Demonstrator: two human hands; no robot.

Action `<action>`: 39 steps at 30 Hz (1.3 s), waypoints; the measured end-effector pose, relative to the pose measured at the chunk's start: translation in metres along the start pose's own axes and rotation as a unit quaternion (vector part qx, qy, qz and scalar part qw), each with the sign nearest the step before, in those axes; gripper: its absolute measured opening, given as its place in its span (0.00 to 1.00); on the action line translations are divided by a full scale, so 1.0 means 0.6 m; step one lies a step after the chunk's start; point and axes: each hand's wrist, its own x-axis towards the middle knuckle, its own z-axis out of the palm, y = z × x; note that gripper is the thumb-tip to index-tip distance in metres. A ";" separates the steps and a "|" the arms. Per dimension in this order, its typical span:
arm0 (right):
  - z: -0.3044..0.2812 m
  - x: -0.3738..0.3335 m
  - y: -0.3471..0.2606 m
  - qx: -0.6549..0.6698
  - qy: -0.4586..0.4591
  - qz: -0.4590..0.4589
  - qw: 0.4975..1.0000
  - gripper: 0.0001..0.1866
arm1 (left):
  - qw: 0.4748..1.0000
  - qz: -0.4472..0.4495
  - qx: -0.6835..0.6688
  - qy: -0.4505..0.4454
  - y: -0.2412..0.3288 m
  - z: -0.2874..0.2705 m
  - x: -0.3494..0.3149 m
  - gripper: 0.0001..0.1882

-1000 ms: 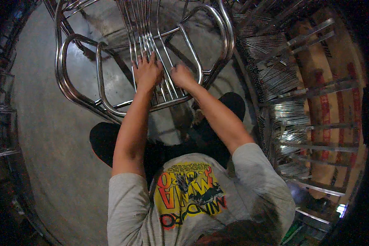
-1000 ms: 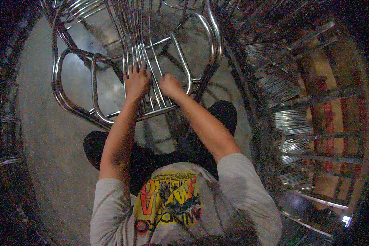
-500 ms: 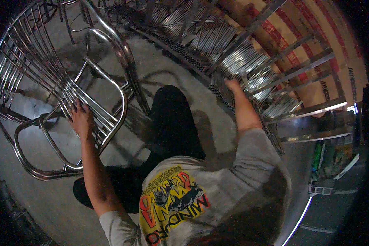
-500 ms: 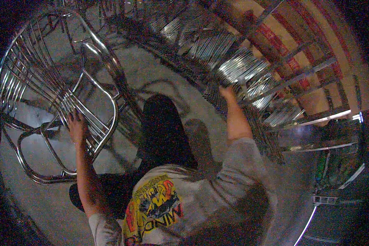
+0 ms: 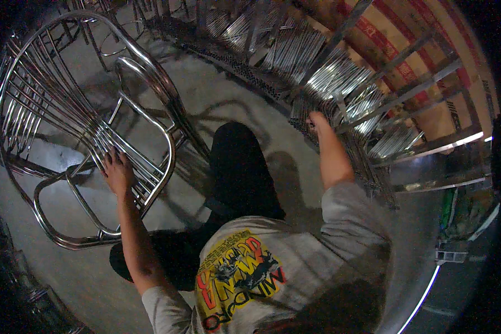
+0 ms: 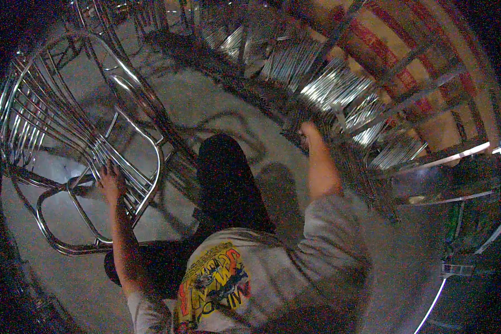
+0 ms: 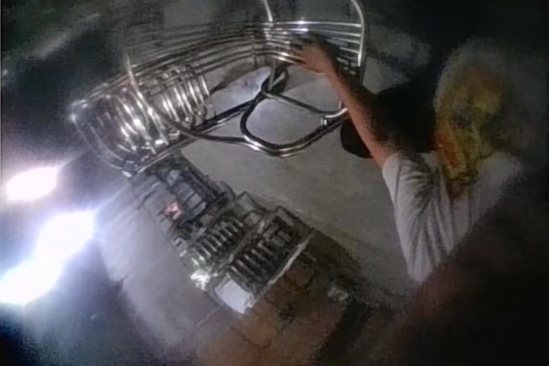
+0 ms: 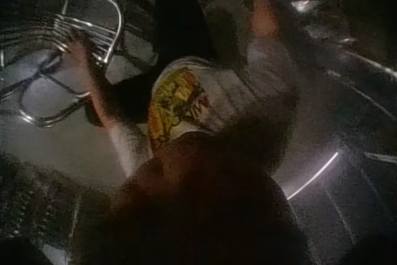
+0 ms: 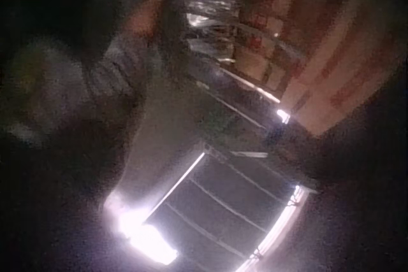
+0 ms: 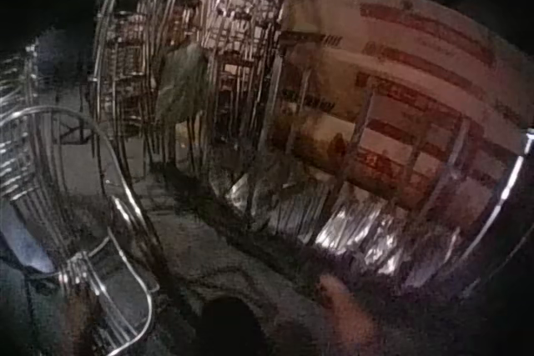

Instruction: The person assembles a metal chair frame by inserting thin metal rods into the seat and backrest sections. They pick up rods from a nearby pile, insert them into the frame, and adjust the chair's position as needed.

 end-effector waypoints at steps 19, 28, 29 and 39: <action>-0.064 -0.436 -0.228 -0.061 0.184 -0.627 0.755 0.26 | 0.793 0.314 -0.208 0.478 0.160 -0.559 -0.143 0.43; -0.154 -0.522 -0.394 -0.187 0.321 -0.856 0.361 0.23 | 0.863 0.122 -0.327 0.364 0.057 -0.547 -0.058 0.28; -0.153 -0.536 -0.400 -0.210 0.398 -0.808 0.380 0.24 | 0.883 0.106 -0.330 0.316 0.050 -0.522 -0.050 0.21; 0.326 -0.820 -0.029 -0.095 -0.534 -0.445 0.712 0.24 | 0.510 -0.166 -0.843 -0.040 0.079 -0.246 -0.015 0.20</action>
